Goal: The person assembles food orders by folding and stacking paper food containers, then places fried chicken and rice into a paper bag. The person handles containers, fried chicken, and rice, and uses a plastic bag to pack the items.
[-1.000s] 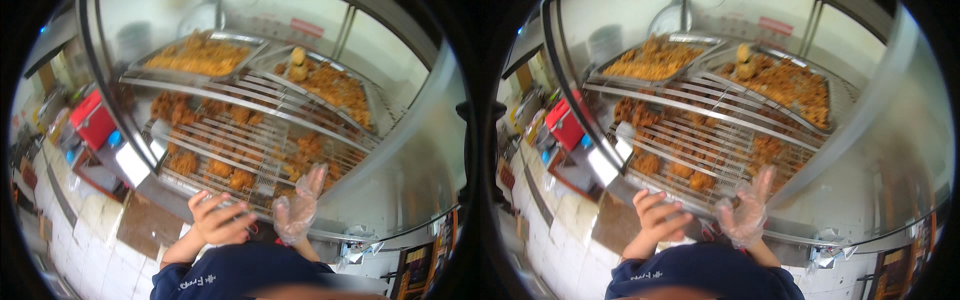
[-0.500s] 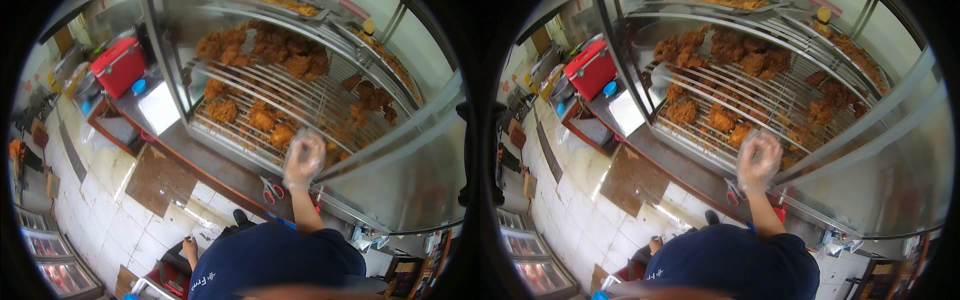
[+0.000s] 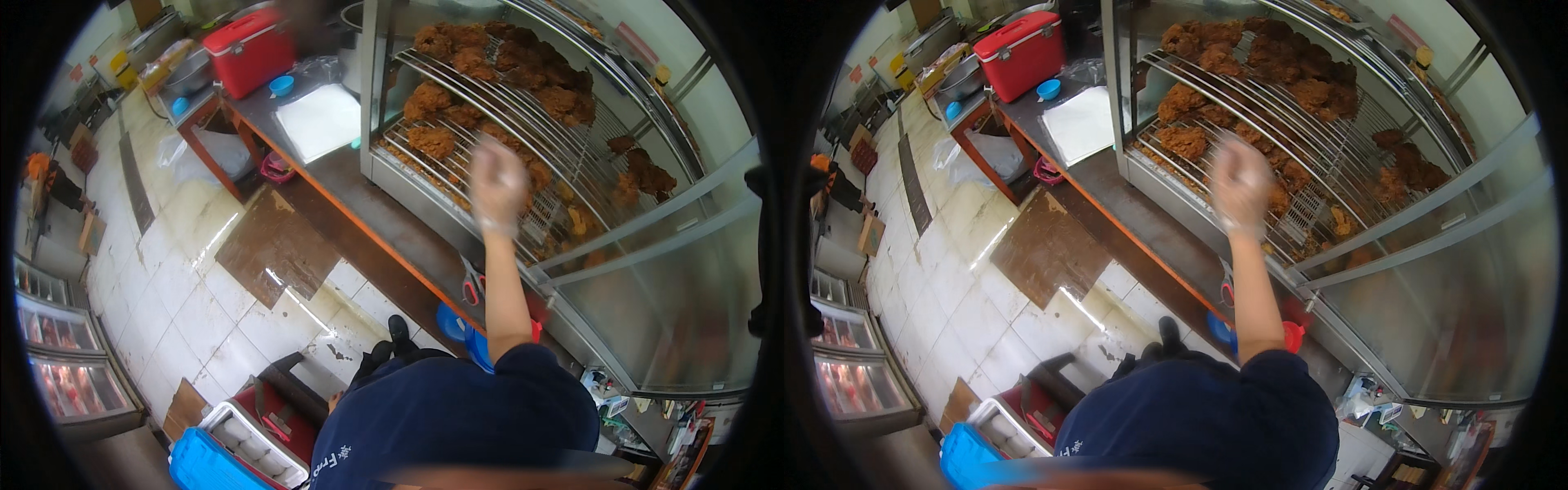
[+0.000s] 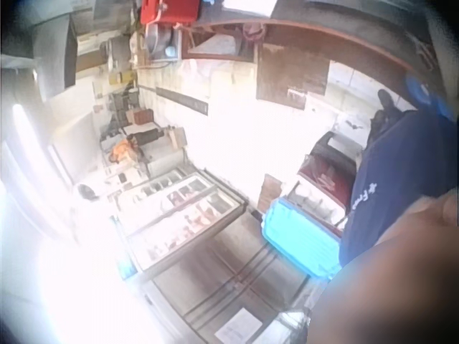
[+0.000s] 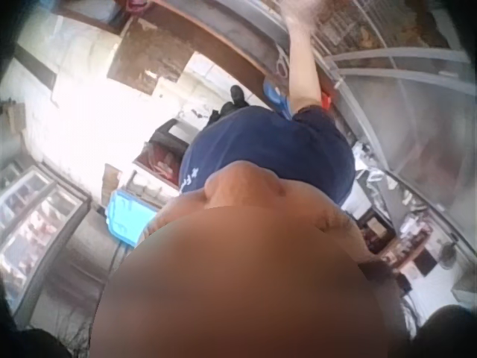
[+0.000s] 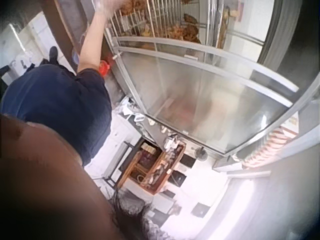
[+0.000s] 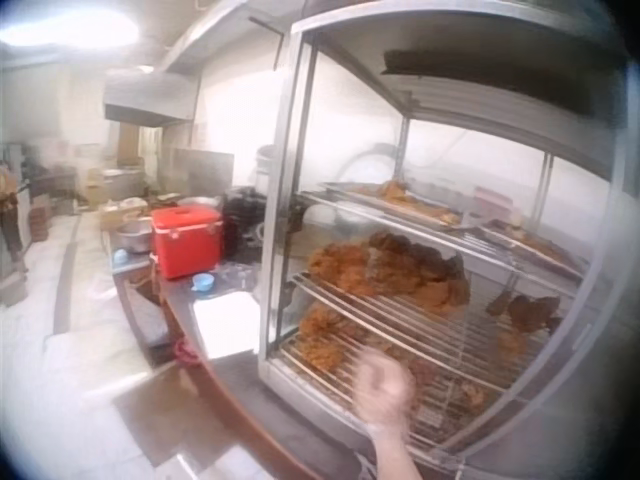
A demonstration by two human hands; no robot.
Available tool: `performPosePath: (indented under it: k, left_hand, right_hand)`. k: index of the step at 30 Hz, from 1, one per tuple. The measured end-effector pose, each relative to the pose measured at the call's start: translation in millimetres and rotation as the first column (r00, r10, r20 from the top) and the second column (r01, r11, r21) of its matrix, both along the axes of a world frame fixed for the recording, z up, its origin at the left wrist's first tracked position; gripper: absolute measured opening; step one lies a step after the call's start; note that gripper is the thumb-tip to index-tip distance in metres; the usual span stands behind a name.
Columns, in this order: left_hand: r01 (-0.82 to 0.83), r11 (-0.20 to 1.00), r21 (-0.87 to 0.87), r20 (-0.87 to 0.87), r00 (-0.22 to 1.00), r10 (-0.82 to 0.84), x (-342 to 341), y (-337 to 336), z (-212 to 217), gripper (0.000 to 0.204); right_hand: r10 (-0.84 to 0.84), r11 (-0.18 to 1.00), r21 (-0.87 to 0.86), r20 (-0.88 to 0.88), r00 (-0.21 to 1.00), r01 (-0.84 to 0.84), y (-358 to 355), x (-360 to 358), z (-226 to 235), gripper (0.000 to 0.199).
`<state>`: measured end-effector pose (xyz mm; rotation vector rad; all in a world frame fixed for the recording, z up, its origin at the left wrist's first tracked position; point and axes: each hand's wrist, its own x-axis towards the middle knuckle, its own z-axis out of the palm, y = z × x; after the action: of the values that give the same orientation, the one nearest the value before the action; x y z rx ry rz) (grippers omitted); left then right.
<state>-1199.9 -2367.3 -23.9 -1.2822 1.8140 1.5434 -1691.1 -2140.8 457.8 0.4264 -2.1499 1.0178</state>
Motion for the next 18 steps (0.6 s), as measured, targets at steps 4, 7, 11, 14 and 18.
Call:
performPosePath:
  k: [4, 7, 11, 14, 18]
  left_hand:
    - [0.009, 0.999, 0.035, 0.022, 1.000, -0.010, 7, 3, 2, 0.038]
    - [0.022, 0.997, 0.071, 0.013, 1.000, -0.023, -6, 5, 1, 0.039]
    - [0.062, 0.994, 0.090, 0.010, 0.998, -0.063, -29, -4, 0, 0.041]
    - [0.112, 0.991, 0.072, 0.015, 0.993, -0.113, -43, -20, 3, 0.042]
    - [-0.006, 1.000, 0.027, -0.030, 1.000, 0.006, -59, -33, 13, 0.044]
  right_hand:
    - [-0.204, 0.833, 0.546, 0.141, 0.969, 0.096, -63, -68, -25, 0.053]
    - [-0.207, 0.831, 0.556, 0.336, 0.919, -0.016, -65, -91, -43, 0.057]
    - [-0.221, 0.908, 0.411, 0.306, 0.926, 0.080, -57, -92, -45, 0.058]
    - [-0.141, 0.990, 0.082, 0.463, 0.875, 0.116, -46, -79, -31, 0.061]
    - [0.610, 0.651, -0.759, 0.507, 0.609, -0.020, -23, -47, -22, 0.063]
